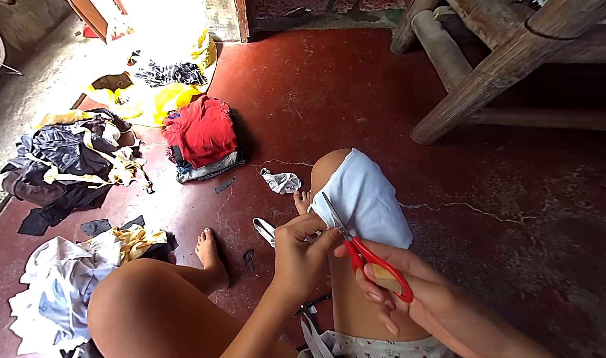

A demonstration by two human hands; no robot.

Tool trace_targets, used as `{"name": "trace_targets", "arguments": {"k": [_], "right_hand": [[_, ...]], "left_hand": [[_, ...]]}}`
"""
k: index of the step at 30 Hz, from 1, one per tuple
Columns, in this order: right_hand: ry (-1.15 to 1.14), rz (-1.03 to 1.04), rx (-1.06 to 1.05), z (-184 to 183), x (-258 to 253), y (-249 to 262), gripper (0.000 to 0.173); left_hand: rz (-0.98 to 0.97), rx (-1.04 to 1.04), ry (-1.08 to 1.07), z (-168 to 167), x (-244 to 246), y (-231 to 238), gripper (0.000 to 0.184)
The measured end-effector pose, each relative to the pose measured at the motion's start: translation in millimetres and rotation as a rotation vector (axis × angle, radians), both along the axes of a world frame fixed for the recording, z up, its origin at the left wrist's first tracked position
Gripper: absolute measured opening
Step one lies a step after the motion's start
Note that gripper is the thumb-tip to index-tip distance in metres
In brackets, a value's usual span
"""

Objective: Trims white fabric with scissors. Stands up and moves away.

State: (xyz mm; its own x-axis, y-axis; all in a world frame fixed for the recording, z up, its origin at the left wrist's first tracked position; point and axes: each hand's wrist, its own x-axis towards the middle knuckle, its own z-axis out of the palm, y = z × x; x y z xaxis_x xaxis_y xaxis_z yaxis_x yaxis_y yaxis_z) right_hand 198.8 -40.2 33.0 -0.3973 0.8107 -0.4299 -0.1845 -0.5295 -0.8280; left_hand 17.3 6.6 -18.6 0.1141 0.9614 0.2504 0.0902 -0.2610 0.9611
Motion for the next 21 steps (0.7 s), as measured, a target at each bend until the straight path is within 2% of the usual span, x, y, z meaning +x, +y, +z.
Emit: {"name": "trace_targets", "arguments": {"k": [4,9,17,21], "right_hand": [[-0.057,0.045,-0.05,9.9,3.7,5.8,0.034],[-0.03,0.138,-0.123,16.7,11.4,16.4,0.041],[-0.069,0.077,-0.125,24.6,9.8,17.6,0.021],[-0.089,0.061,-0.114,22.9,9.0,13.9,0.018]], "left_hand": [[-0.001,0.049,0.036,1.6,-0.8,0.9,0.02],[-0.004,0.148,0.104,2.5,-2.2,2.0,0.023],[0.004,0.199,0.179,1.3,-3.9,0.9,0.023],[0.002,0.198,0.175,0.6,-3.8,0.4,0.023]]}}
